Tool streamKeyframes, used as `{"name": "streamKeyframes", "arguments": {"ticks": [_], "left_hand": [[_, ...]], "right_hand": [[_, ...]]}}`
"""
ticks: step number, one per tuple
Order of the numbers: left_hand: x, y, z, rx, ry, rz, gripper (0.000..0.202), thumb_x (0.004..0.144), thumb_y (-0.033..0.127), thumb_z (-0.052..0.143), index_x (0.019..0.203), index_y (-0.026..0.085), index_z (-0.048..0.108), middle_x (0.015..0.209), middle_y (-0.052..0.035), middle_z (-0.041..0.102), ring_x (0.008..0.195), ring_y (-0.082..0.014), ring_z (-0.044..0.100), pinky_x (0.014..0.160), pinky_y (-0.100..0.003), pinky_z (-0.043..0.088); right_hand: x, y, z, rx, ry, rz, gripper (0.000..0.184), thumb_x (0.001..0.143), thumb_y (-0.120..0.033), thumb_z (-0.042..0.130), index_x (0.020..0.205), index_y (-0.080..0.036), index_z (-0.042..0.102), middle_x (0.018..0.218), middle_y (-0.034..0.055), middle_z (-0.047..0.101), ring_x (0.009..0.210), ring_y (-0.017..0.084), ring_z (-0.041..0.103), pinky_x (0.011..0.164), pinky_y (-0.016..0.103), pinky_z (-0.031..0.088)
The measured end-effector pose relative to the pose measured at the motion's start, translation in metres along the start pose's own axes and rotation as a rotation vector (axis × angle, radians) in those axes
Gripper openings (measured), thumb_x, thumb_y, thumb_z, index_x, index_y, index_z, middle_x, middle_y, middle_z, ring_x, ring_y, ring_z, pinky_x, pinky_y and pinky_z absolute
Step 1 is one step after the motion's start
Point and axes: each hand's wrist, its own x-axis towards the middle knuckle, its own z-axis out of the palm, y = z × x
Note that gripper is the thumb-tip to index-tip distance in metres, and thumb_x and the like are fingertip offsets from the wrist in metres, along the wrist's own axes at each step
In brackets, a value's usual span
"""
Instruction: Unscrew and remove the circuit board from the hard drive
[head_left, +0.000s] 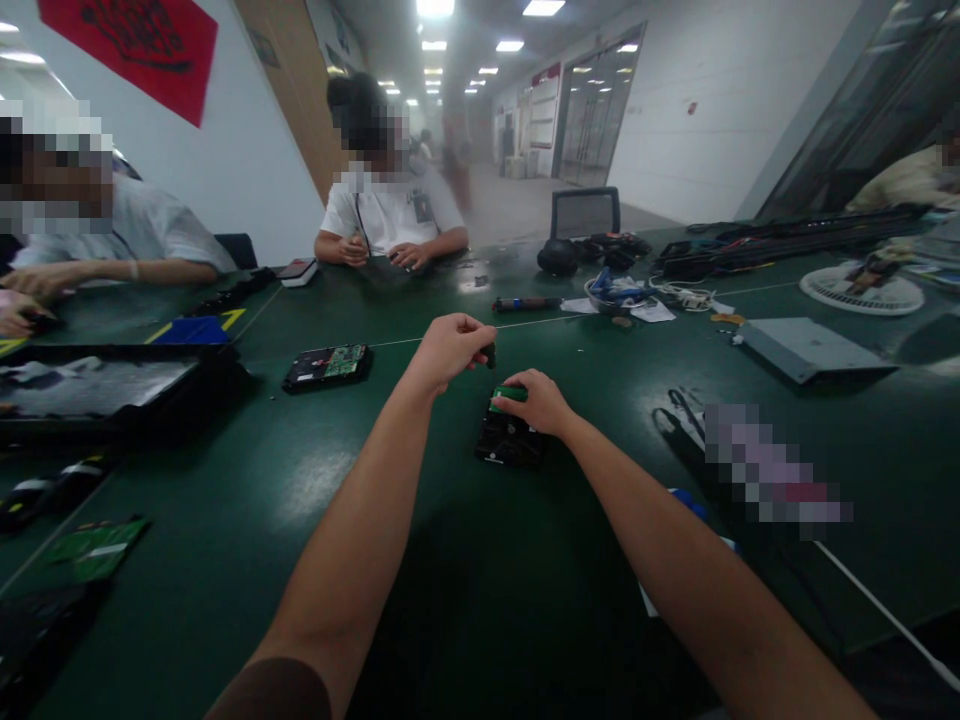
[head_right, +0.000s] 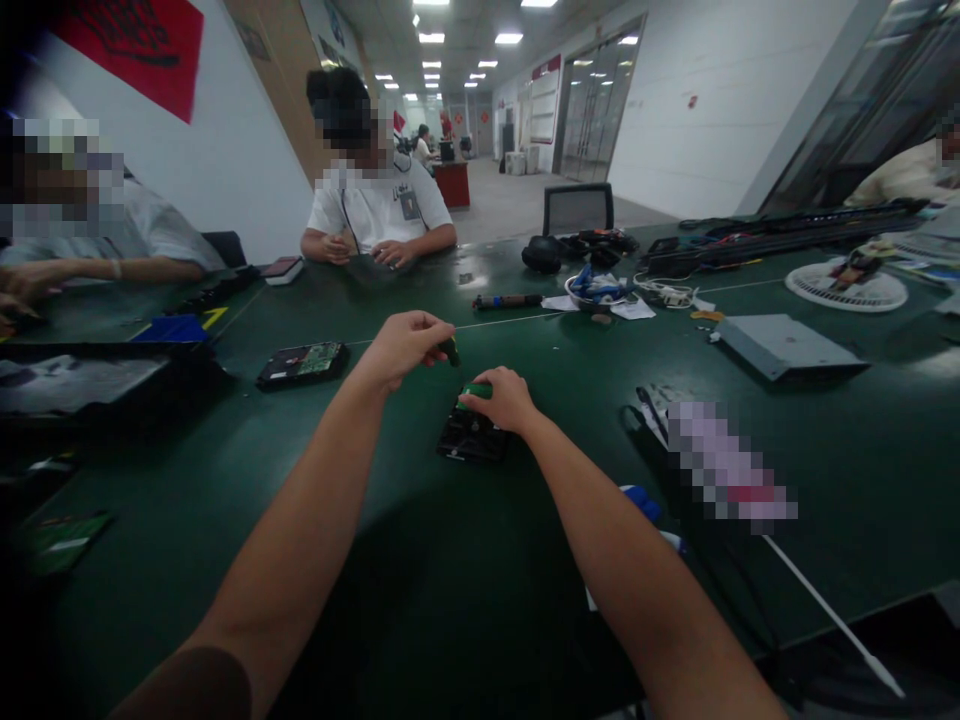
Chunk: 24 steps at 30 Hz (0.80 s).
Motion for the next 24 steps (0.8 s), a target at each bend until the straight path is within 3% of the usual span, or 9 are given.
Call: {"name": "streamKeyframes", "arguments": {"ticks": [5, 10, 20, 24], "left_hand": [[-0.0034, 0.0019, 0.0015, 0.057, -0.006, 0.112, 0.014, 0.086, 0.027, 0.069, 0.078, 0.016, 0.068, 0.068, -0.0035, 0.066, 0.054, -0.0095, 0.061, 0.049, -0.023, 0.041], [-0.0009, -0.0025, 0.0005, -0.021, -0.051, 0.135, 0.013, 0.087, 0.028, 0.071, 0.084, 0.015, 0.07, 0.07, -0.004, 0.068, 0.054, -0.0104, 0.064, 0.048, -0.023, 0.043], [0.0001, -0.0042, 0.0028, -0.313, -0.19, 0.002, 0.013, 0.092, 0.025, 0.068, 0.099, 0.015, 0.067, 0.105, -0.0106, 0.075, 0.061, -0.0084, 0.067, 0.054, -0.021, 0.05], [-0.0002, -0.0045, -0.0007, -0.395, -0.251, -0.058, 0.014, 0.095, 0.026, 0.065, 0.103, 0.017, 0.07, 0.107, -0.009, 0.073, 0.063, -0.0096, 0.069, 0.052, -0.021, 0.049]], "right_hand": [[0.001, 0.0004, 0.0028, 0.001, 0.016, -0.006, 0.047, 0.084, -0.064, 0.071, 0.109, -0.024, 0.074, 0.109, 0.0072, 0.071, 0.103, 0.025, 0.063, 0.09, 0.037, 0.047], [0.0012, 0.0, 0.0024, 0.012, 0.013, 0.002, 0.045, 0.084, -0.064, 0.071, 0.107, -0.025, 0.075, 0.108, 0.007, 0.071, 0.101, 0.025, 0.063, 0.089, 0.037, 0.047], [0.0014, -0.0013, 0.0011, 0.011, -0.012, 0.019, 0.046, 0.084, -0.063, 0.073, 0.11, -0.025, 0.074, 0.109, 0.0079, 0.069, 0.101, 0.024, 0.063, 0.089, 0.037, 0.048], [0.0012, -0.0019, 0.0011, 0.012, -0.002, 0.029, 0.044, 0.083, -0.061, 0.074, 0.11, -0.026, 0.074, 0.111, 0.0079, 0.069, 0.103, 0.024, 0.064, 0.089, 0.038, 0.048]]}}
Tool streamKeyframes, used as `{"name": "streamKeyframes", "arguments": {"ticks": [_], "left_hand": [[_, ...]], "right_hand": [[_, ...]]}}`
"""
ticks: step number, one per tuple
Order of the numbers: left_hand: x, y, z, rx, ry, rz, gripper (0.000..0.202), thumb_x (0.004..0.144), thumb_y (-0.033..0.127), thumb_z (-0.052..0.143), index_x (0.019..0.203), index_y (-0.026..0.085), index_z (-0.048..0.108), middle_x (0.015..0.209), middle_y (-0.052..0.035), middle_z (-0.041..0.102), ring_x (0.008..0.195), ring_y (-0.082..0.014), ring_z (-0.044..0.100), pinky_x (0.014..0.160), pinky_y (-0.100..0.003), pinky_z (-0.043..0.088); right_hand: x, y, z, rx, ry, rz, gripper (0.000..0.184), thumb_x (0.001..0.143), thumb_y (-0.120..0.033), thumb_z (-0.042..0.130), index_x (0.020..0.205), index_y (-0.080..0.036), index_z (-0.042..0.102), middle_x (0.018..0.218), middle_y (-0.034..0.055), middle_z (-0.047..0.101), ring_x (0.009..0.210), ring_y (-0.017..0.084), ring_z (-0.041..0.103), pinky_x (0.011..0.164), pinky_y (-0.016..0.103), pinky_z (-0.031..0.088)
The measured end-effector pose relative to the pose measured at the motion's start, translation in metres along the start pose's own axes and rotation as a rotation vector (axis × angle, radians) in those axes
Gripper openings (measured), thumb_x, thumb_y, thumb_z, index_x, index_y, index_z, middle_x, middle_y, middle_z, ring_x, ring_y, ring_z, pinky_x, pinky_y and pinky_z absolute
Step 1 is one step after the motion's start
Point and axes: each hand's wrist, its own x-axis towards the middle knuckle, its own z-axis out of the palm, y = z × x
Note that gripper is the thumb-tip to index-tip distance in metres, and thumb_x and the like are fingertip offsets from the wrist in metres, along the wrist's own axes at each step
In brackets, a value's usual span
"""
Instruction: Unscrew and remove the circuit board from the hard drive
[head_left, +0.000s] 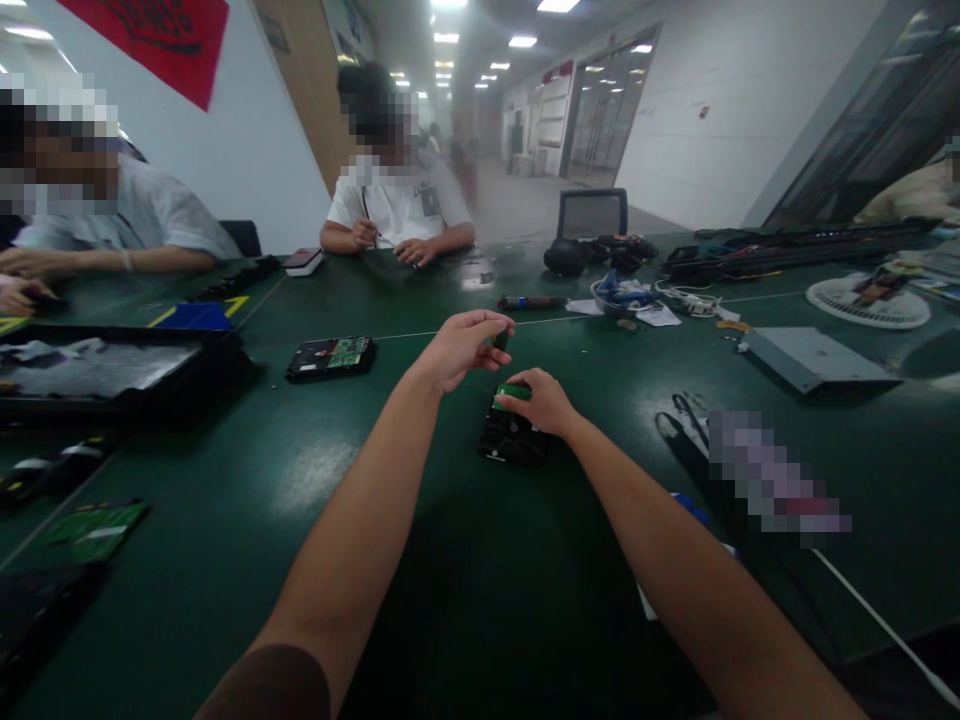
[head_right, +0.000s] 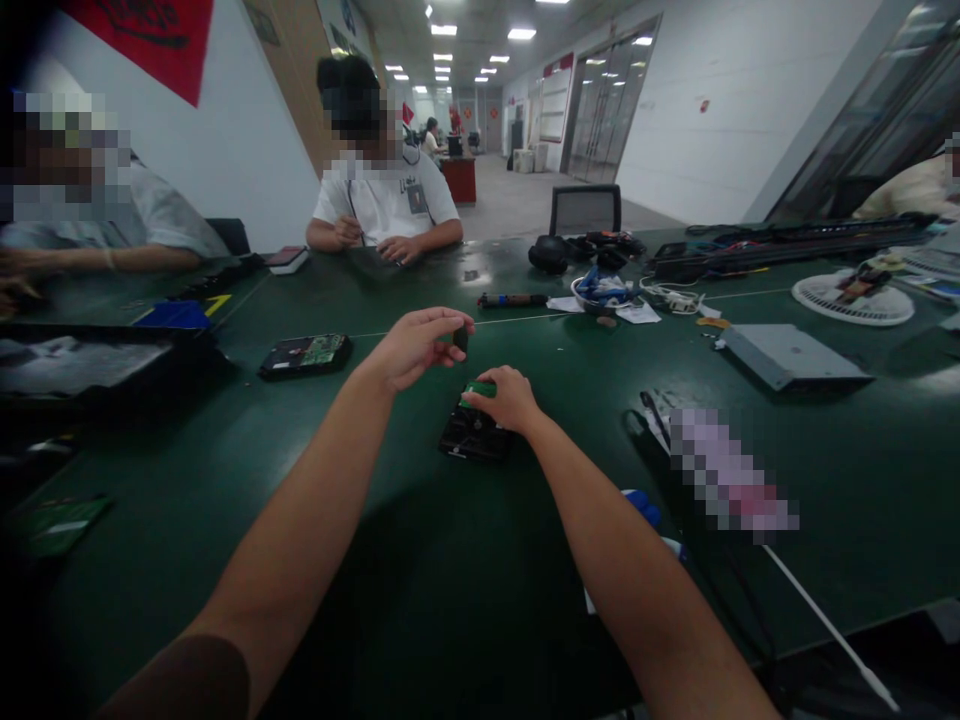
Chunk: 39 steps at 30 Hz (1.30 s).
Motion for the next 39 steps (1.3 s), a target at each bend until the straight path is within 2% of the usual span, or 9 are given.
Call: {"name": "streamKeyframes", "arguments": {"ticks": [6, 11, 14, 19, 25, 31, 37, 39], "left_hand": [[0.001, -0.003, -0.004, -0.072, -0.069, -0.076, 0.02, 0.097, 0.031, 0.062, 0.108, 0.016, 0.068, 0.109, -0.0114, 0.074, 0.064, -0.0126, 0.071, 0.054, -0.023, 0.052], [0.003, -0.006, -0.007, -0.148, -0.086, -0.143, 0.024, 0.098, 0.038, 0.06, 0.102, 0.015, 0.066, 0.108, -0.0134, 0.075, 0.078, -0.0188, 0.075, 0.066, -0.029, 0.057], [0.003, -0.004, -0.01, -0.106, -0.057, -0.174, 0.025, 0.096, 0.039, 0.061, 0.098, 0.015, 0.068, 0.1, -0.0129, 0.074, 0.076, -0.0178, 0.073, 0.061, -0.026, 0.054], [0.002, -0.001, -0.011, 0.051, 0.005, -0.181, 0.016, 0.089, 0.03, 0.065, 0.093, 0.015, 0.07, 0.095, -0.0103, 0.073, 0.061, -0.0109, 0.065, 0.053, -0.024, 0.043], [0.0, 0.004, -0.008, 0.241, 0.102, -0.072, 0.012, 0.089, 0.025, 0.07, 0.084, 0.015, 0.066, 0.074, -0.0033, 0.065, 0.054, -0.0077, 0.056, 0.054, -0.024, 0.038], [0.0, 0.004, -0.004, 0.345, 0.194, 0.083, 0.014, 0.084, 0.026, 0.076, 0.08, 0.016, 0.067, 0.073, -0.0053, 0.067, 0.058, -0.0096, 0.056, 0.059, -0.025, 0.043], [0.002, 0.0, 0.0, 0.397, 0.283, 0.217, 0.021, 0.079, 0.031, 0.082, 0.075, 0.016, 0.068, 0.068, -0.0026, 0.065, 0.059, -0.0104, 0.054, 0.056, -0.025, 0.039], [0.002, 0.0, 0.001, 0.378, 0.279, 0.232, 0.02, 0.08, 0.032, 0.082, 0.077, 0.016, 0.07, 0.068, -0.0026, 0.066, 0.058, -0.0098, 0.053, 0.054, -0.025, 0.038]], "right_hand": [[-0.001, -0.002, -0.001, -0.004, -0.004, -0.012, 0.045, 0.084, -0.061, 0.073, 0.112, -0.026, 0.074, 0.113, 0.0077, 0.07, 0.104, 0.025, 0.065, 0.091, 0.039, 0.049], [-0.002, -0.003, -0.001, -0.015, 0.003, -0.003, 0.046, 0.084, -0.061, 0.073, 0.113, -0.025, 0.073, 0.113, 0.0084, 0.07, 0.104, 0.025, 0.065, 0.091, 0.039, 0.05], [-0.002, -0.003, -0.002, -0.018, -0.008, -0.014, 0.045, 0.085, -0.061, 0.072, 0.112, -0.025, 0.073, 0.112, 0.0087, 0.07, 0.103, 0.025, 0.065, 0.09, 0.039, 0.05], [-0.001, -0.002, -0.002, -0.016, -0.014, -0.029, 0.044, 0.086, -0.061, 0.071, 0.111, -0.025, 0.073, 0.111, 0.008, 0.07, 0.103, 0.025, 0.064, 0.09, 0.038, 0.049], [-0.001, -0.001, -0.002, 0.005, -0.021, -0.032, 0.045, 0.085, -0.062, 0.071, 0.111, -0.025, 0.072, 0.113, 0.0076, 0.07, 0.104, 0.024, 0.064, 0.091, 0.038, 0.048], [-0.001, -0.002, -0.003, 0.006, -0.014, -0.032, 0.043, 0.086, -0.061, 0.07, 0.11, -0.026, 0.074, 0.111, 0.0073, 0.07, 0.103, 0.025, 0.063, 0.091, 0.039, 0.048], [-0.001, -0.002, -0.002, 0.005, -0.006, -0.036, 0.044, 0.086, -0.062, 0.071, 0.11, -0.025, 0.074, 0.111, 0.0075, 0.07, 0.103, 0.024, 0.063, 0.091, 0.038, 0.048], [0.0, -0.002, -0.001, 0.002, -0.005, -0.03, 0.044, 0.086, -0.061, 0.071, 0.11, -0.025, 0.074, 0.11, 0.0078, 0.07, 0.103, 0.024, 0.064, 0.091, 0.039, 0.048]]}}
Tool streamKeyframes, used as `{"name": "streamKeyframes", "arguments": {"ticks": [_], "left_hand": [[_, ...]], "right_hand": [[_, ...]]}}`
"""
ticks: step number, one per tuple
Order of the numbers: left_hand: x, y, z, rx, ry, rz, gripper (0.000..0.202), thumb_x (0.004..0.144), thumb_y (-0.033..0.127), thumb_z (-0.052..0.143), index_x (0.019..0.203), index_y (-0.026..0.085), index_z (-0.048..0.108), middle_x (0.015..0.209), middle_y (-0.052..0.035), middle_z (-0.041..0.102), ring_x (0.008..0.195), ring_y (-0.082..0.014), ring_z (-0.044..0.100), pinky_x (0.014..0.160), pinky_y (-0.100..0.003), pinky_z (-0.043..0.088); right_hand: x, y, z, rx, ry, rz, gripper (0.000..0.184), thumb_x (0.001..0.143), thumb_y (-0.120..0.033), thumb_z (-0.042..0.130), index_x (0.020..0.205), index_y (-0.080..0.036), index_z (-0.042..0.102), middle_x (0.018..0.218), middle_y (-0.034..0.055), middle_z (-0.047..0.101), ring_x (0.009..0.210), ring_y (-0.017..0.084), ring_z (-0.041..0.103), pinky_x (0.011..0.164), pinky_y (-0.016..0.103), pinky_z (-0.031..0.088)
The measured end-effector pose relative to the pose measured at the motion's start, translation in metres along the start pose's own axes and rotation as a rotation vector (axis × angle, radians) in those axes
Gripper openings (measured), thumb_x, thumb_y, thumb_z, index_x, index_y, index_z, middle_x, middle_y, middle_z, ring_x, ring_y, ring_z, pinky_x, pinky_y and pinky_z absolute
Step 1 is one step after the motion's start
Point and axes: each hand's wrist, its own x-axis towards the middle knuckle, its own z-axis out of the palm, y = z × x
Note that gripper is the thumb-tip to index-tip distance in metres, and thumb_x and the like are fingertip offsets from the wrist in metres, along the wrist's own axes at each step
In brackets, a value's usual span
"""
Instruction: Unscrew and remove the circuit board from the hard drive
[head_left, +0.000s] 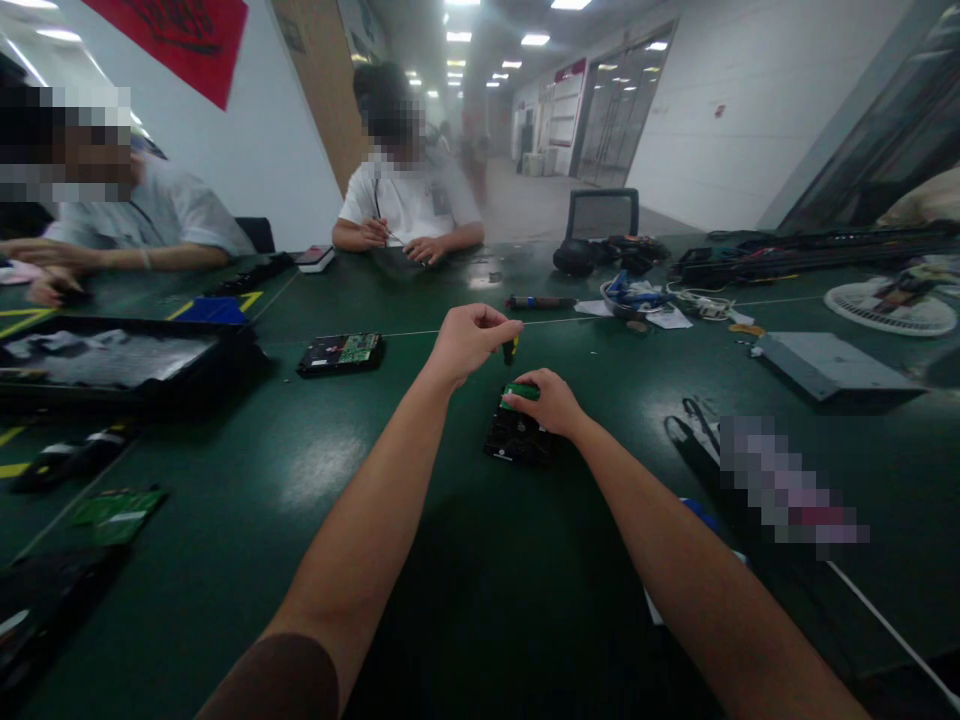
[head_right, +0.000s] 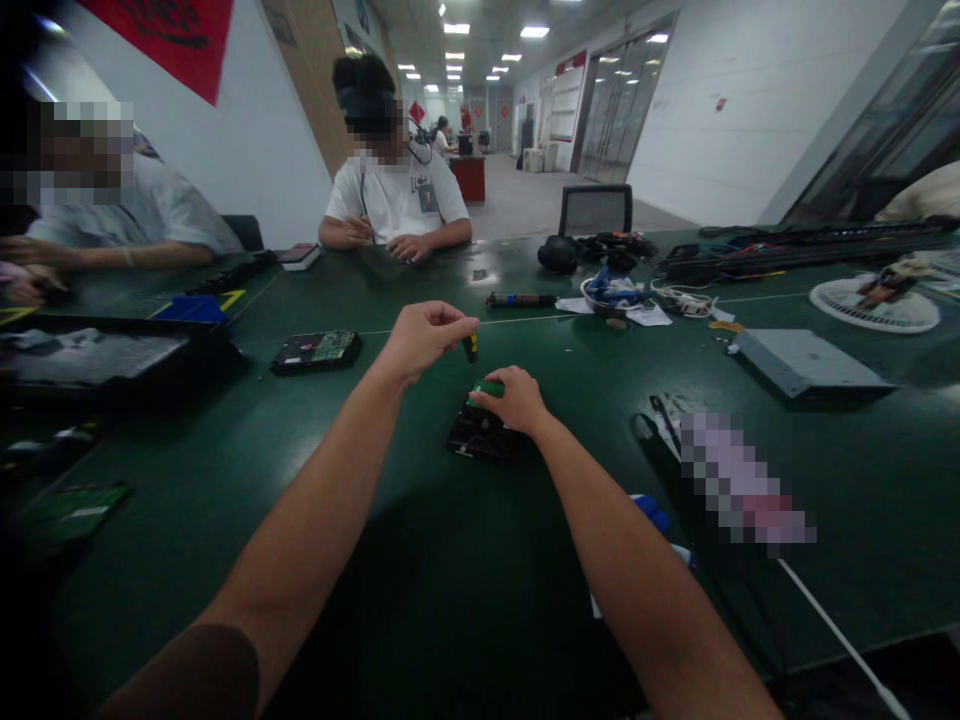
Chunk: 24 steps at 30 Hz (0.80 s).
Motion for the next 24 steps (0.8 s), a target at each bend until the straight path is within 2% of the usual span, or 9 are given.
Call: {"name": "streamKeyframes", "arguments": {"ticks": [4, 7, 9, 14, 19, 24], "left_hand": [[-0.0017, 0.0012, -0.0008, -0.086, -0.093, -0.048, 0.014, 0.084, 0.03, 0.078, 0.083, 0.016, 0.074, 0.072, -0.0041, 0.068, 0.057, -0.0088, 0.054, 0.053, -0.023, 0.036], [-0.0015, -0.0008, -0.0011, -0.193, -0.203, -0.123, 0.013, 0.088, 0.029, 0.074, 0.087, 0.016, 0.077, 0.08, -0.0064, 0.07, 0.058, -0.0079, 0.055, 0.052, -0.022, 0.036], [-0.0006, -0.0028, -0.001, -0.263, -0.238, -0.175, 0.013, 0.089, 0.028, 0.072, 0.089, 0.016, 0.078, 0.086, -0.0074, 0.071, 0.057, -0.0067, 0.053, 0.051, -0.022, 0.036], [-0.001, -0.0015, -0.0023, -0.312, -0.225, -0.246, 0.013, 0.092, 0.025, 0.067, 0.093, 0.016, 0.077, 0.098, -0.0096, 0.073, 0.053, -0.0054, 0.052, 0.048, -0.023, 0.034], [-0.0015, 0.0002, -0.0035, -0.42, -0.251, -0.298, 0.009, 0.091, 0.024, 0.067, 0.095, 0.017, 0.071, 0.106, -0.0119, 0.076, 0.056, -0.0076, 0.057, 0.053, -0.024, 0.045], [0.0029, -0.0054, -0.0048, -0.391, -0.211, -0.299, 0.014, 0.092, 0.026, 0.063, 0.094, 0.016, 0.073, 0.098, -0.0099, 0.073, 0.06, -0.0096, 0.064, 0.051, -0.023, 0.045]], "right_hand": [[0.0003, 0.0, 0.0004, -0.008, -0.002, -0.008, 0.043, 0.086, -0.061, 0.071, 0.11, -0.025, 0.074, 0.11, 0.0079, 0.07, 0.103, 0.024, 0.064, 0.092, 0.039, 0.048], [0.0001, 0.0003, 0.001, -0.009, 0.01, -0.01, 0.043, 0.086, -0.061, 0.071, 0.11, -0.024, 0.074, 0.111, 0.0082, 0.07, 0.103, 0.024, 0.064, 0.092, 0.039, 0.048], [-0.0002, 0.0006, 0.0015, -0.009, 0.012, -0.001, 0.044, 0.086, -0.061, 0.072, 0.11, -0.025, 0.074, 0.111, 0.0083, 0.07, 0.103, 0.025, 0.065, 0.091, 0.039, 0.049], [-0.0003, 0.0011, 0.0019, -0.002, 0.008, 0.006, 0.045, 0.085, -0.061, 0.072, 0.111, -0.024, 0.073, 0.112, 0.0085, 0.07, 0.101, 0.025, 0.065, 0.089, 0.039, 0.05], [0.0002, 0.0013, 0.0015, 0.0, 0.001, 0.011, 0.044, 0.084, -0.06, 0.073, 0.111, -0.025, 0.073, 0.111, 0.0085, 0.07, 0.1, 0.025, 0.065, 0.089, 0.039, 0.05], [-0.0001, 0.002, 0.0018, 0.005, 0.008, 0.01, 0.045, 0.085, -0.062, 0.072, 0.111, -0.025, 0.073, 0.112, 0.0074, 0.07, 0.102, 0.025, 0.065, 0.089, 0.039, 0.05]]}}
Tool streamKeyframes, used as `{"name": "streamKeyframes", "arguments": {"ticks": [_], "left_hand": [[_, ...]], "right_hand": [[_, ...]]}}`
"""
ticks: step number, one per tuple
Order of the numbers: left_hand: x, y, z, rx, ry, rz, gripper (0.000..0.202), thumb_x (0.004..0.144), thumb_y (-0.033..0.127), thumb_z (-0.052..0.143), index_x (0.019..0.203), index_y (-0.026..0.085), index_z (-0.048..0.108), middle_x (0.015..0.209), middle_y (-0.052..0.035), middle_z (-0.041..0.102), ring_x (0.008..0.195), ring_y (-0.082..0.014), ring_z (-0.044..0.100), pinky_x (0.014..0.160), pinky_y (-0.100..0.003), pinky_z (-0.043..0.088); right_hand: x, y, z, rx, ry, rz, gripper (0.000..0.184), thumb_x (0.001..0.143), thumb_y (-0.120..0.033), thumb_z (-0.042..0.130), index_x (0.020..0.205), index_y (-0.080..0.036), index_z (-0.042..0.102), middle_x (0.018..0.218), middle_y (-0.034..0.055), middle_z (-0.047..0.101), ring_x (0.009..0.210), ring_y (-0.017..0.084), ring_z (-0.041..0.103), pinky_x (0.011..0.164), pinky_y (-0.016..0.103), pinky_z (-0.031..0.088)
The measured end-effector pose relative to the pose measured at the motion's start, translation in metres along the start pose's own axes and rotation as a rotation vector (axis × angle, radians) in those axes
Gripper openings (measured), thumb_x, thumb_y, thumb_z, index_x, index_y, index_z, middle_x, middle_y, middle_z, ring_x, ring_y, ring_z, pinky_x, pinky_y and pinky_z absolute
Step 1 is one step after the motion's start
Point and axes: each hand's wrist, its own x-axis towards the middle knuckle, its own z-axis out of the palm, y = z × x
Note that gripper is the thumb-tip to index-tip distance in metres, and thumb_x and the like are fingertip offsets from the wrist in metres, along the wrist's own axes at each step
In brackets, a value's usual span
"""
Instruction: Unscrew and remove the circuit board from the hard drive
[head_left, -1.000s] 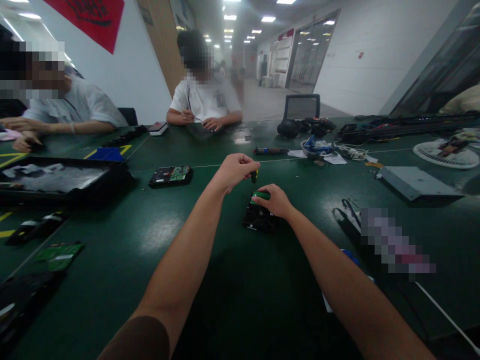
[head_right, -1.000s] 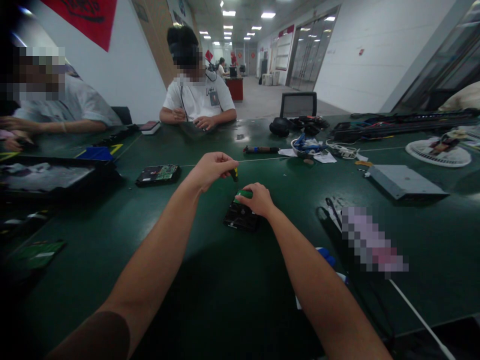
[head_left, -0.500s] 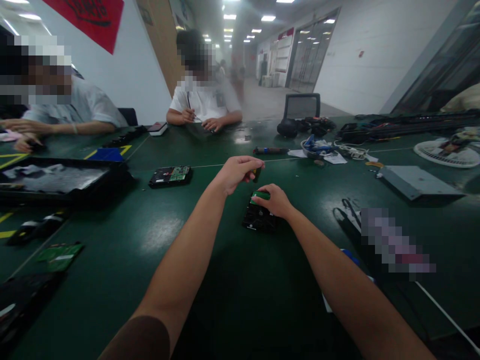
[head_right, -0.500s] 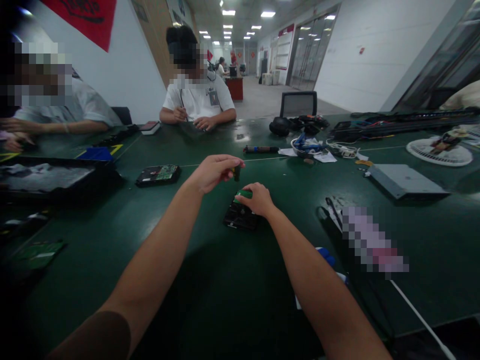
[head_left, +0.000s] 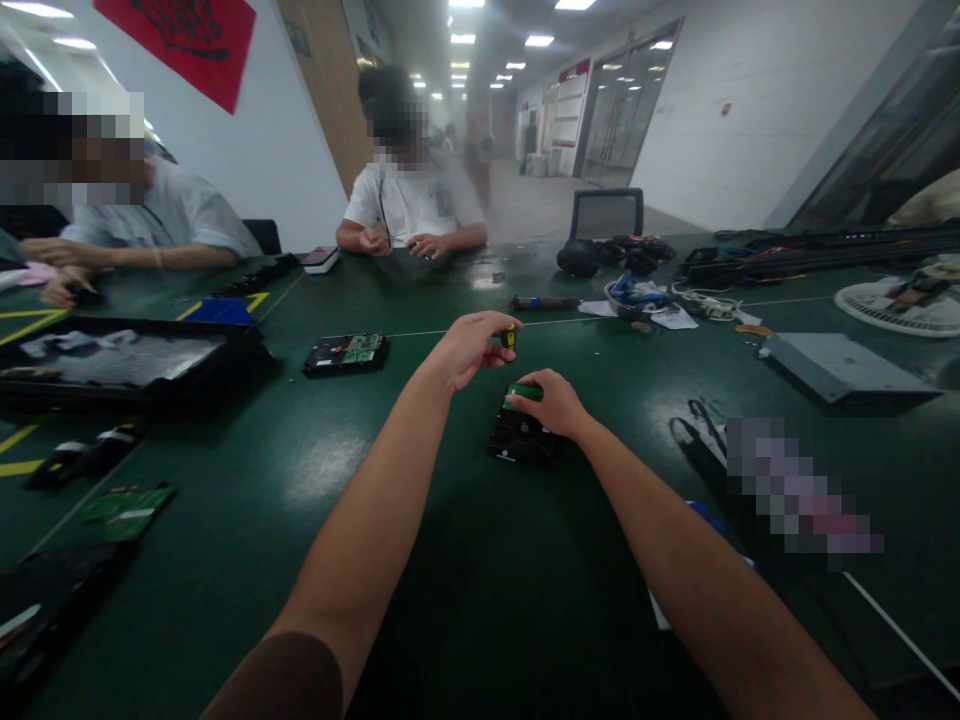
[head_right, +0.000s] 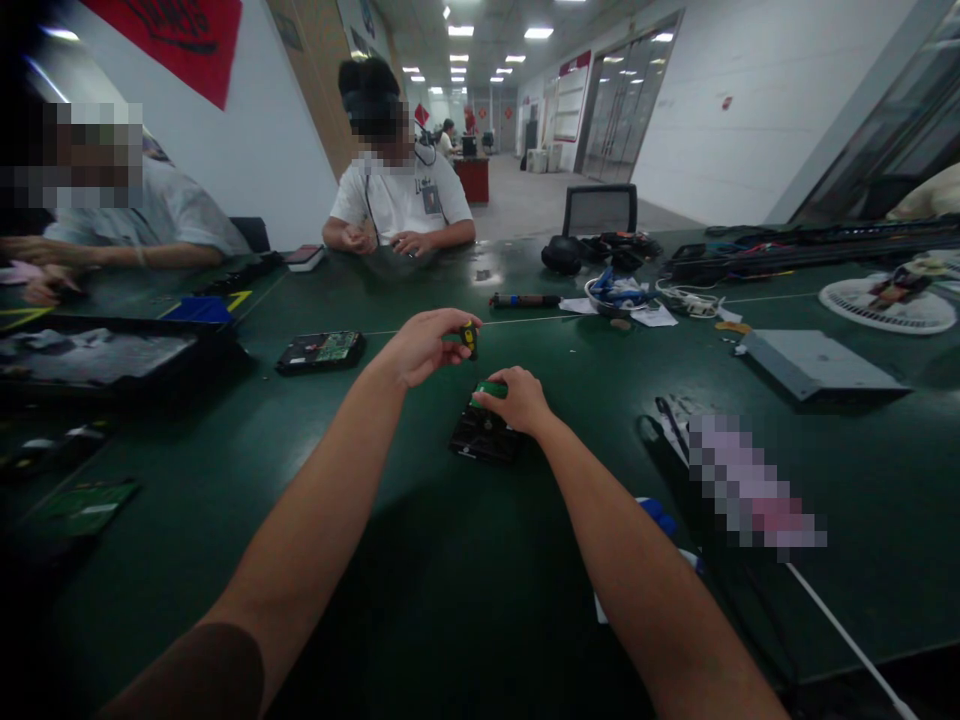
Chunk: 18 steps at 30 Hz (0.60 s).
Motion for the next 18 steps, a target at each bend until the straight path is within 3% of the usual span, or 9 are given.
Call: {"name": "streamKeyframes", "arguments": {"ticks": [10, 13, 18], "left_hand": [[0.0008, -0.002, 0.0022, -0.036, -0.011, -0.05, 0.02, 0.098, 0.037, 0.059, 0.098, 0.018, 0.065, 0.1, -0.0106, 0.075, 0.066, -0.0141, 0.07, 0.059, -0.026, 0.051], [0.0006, -0.0031, 0.0025, 0.055, 0.026, 0.011, 0.023, 0.095, 0.04, 0.066, 0.092, 0.018, 0.067, 0.093, -0.0079, 0.072, 0.062, -0.0107, 0.066, 0.054, -0.023, 0.044], [-0.0012, -0.0047, 0.0049, 0.27, 0.028, 0.124, 0.011, 0.089, 0.028, 0.075, 0.093, 0.018, 0.07, 0.073, -0.001, 0.063, 0.055, -0.0078, 0.057, 0.052, -0.023, 0.04]], "right_hand": [[-0.0005, -0.0018, -0.0003, -0.007, 0.004, 0.001, 0.045, 0.084, -0.062, 0.072, 0.111, -0.025, 0.074, 0.113, 0.0081, 0.071, 0.102, 0.026, 0.065, 0.088, 0.039, 0.05], [-0.0005, -0.0009, 0.0008, 0.001, 0.013, -0.007, 0.044, 0.085, -0.062, 0.072, 0.109, -0.025, 0.074, 0.112, 0.0076, 0.071, 0.103, 0.026, 0.065, 0.09, 0.039, 0.05], [-0.0004, 0.0007, 0.0021, 0.002, 0.02, -0.007, 0.045, 0.084, -0.061, 0.072, 0.109, -0.024, 0.074, 0.111, 0.0085, 0.071, 0.101, 0.025, 0.065, 0.088, 0.039, 0.05]]}}
